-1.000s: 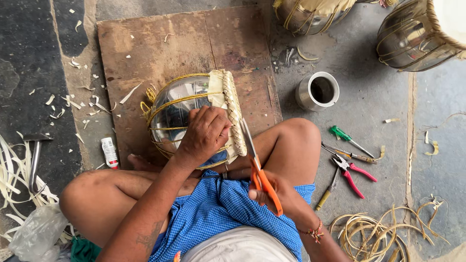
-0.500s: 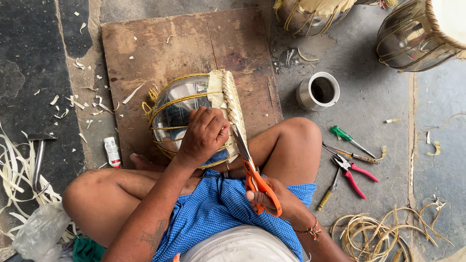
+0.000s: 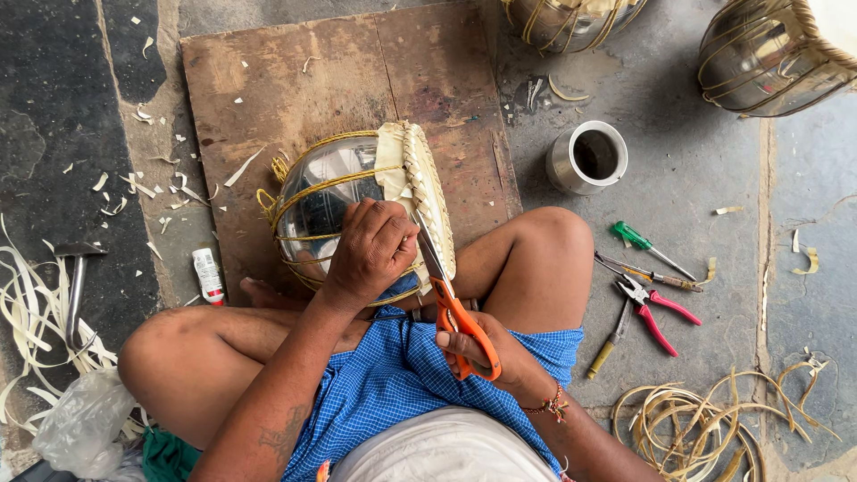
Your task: The person sits on the floor and repairs a small drum by weaving a white cord around the rim of the drumhead. They use a screwdriver to tuck the cord into the weave and a pair of scissors to trim the excess cord.
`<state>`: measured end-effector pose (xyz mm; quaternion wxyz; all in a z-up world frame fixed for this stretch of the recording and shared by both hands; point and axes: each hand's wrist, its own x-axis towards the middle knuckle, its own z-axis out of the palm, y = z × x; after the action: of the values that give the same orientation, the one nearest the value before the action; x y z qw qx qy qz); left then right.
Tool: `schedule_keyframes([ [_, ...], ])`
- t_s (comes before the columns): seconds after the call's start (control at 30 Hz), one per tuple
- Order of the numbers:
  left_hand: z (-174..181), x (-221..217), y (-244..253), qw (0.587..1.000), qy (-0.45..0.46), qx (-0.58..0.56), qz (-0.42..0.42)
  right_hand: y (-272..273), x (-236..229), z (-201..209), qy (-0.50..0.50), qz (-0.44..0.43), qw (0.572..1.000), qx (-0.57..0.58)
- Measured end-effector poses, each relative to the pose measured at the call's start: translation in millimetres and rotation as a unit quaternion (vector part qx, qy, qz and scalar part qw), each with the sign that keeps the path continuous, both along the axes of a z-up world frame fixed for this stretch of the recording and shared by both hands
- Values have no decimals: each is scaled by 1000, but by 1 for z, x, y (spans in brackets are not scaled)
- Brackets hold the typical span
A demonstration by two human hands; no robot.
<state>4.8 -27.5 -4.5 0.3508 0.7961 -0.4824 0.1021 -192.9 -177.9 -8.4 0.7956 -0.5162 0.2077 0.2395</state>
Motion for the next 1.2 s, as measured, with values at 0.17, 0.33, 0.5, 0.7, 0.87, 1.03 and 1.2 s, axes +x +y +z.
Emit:
schedule_keyframes([
  [0.17, -7, 3, 2, 999, 29, -30, 7, 9, -8, -9, 16, -17, 998, 63],
  [0.33, -2, 7, 5, 994, 86, -72, 0, 15, -25, -7, 40, 0, 999, -32],
  [0.5, 10, 8, 2, 996, 80, -20, -22, 11, -34, -6, 64, 8, 997, -52],
  [0.7, 17, 5, -1, 998, 56, 19, -9, 13, -21, -20, 31, -9, 999, -10],
  [0.87, 11, 7, -5, 999, 4, 36, -2, 17, -17, -22, 35, -14, 999, -30],
  [1.03, 5, 7, -3, 1000, 2, 26, -2, 15, -14, -19, 37, -33, 999, 23],
  [1.2, 2, 4, 2, 1000, -7, 30, 2, 13, -10, -21, 41, -35, 997, 47],
])
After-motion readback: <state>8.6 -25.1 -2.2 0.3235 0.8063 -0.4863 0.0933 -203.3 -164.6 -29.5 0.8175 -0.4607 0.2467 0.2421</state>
